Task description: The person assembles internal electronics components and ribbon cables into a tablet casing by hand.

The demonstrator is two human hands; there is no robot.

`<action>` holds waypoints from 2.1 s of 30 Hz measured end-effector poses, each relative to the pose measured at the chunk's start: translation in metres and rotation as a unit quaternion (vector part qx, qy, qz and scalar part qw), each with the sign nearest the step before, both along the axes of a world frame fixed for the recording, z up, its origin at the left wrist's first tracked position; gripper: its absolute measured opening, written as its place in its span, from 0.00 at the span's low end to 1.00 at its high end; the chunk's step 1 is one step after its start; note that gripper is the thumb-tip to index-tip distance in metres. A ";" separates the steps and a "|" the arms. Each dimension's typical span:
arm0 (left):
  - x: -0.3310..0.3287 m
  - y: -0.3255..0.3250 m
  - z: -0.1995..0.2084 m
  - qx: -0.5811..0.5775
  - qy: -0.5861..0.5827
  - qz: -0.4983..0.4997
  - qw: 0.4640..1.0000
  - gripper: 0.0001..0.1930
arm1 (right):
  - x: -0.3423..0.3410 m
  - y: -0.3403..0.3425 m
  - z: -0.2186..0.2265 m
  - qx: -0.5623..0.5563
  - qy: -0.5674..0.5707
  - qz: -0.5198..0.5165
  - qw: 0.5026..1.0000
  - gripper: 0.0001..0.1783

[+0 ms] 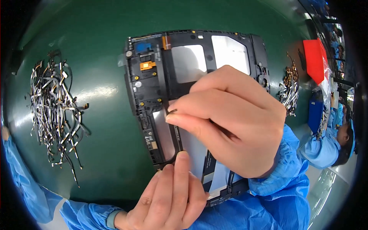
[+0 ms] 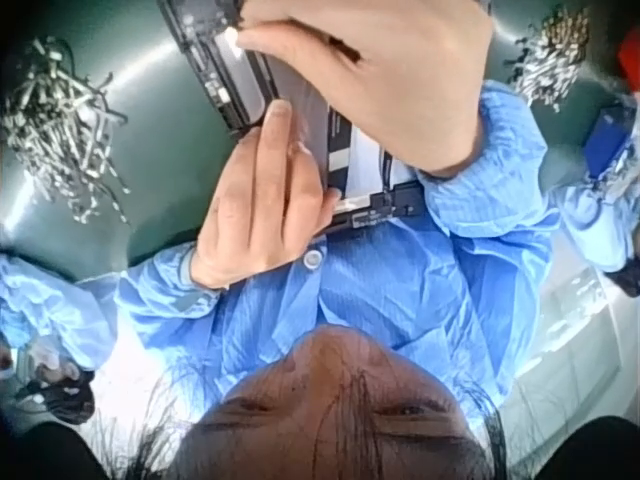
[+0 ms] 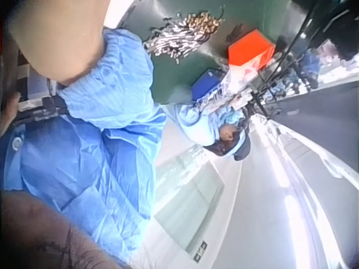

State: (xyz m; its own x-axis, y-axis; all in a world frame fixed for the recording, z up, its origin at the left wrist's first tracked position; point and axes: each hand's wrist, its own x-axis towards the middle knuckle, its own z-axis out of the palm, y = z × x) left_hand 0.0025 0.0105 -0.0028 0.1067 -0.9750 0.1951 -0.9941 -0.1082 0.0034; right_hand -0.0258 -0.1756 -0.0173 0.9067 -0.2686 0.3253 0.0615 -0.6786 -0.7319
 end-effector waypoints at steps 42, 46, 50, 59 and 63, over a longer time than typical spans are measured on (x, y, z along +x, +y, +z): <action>0.009 0.036 0.002 -0.047 -0.024 0.108 0.993 0.21 | -0.158 0.027 0.041 -0.138 0.233 0.091 0.958 0.34; 0.007 0.035 0.009 -0.055 -0.032 0.113 0.992 0.21 | -0.171 0.030 0.019 -0.145 0.198 0.074 0.967 0.35; 0.006 0.051 0.006 -0.113 0.005 0.116 0.987 0.16 | -0.152 0.027 0.017 -0.165 0.160 0.064 0.971 0.37; 0.105 0.068 -0.002 -0.142 0.013 0.202 0.969 0.10 | -0.002 -0.031 0.031 -0.277 0.130 0.046 0.951 0.44; 0.142 0.063 0.004 -0.166 0.038 0.199 0.965 0.06 | 0.083 -0.066 0.017 -0.263 0.115 0.037 0.957 0.43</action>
State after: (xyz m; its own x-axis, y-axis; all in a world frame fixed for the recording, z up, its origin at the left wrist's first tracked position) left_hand 0.1443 0.0730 0.0016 0.4865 -0.7387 0.4665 -0.8695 -0.4618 0.1755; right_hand 0.0567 -0.2412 0.0001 0.9806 -0.0549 0.1884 0.0022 -0.9570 -0.2901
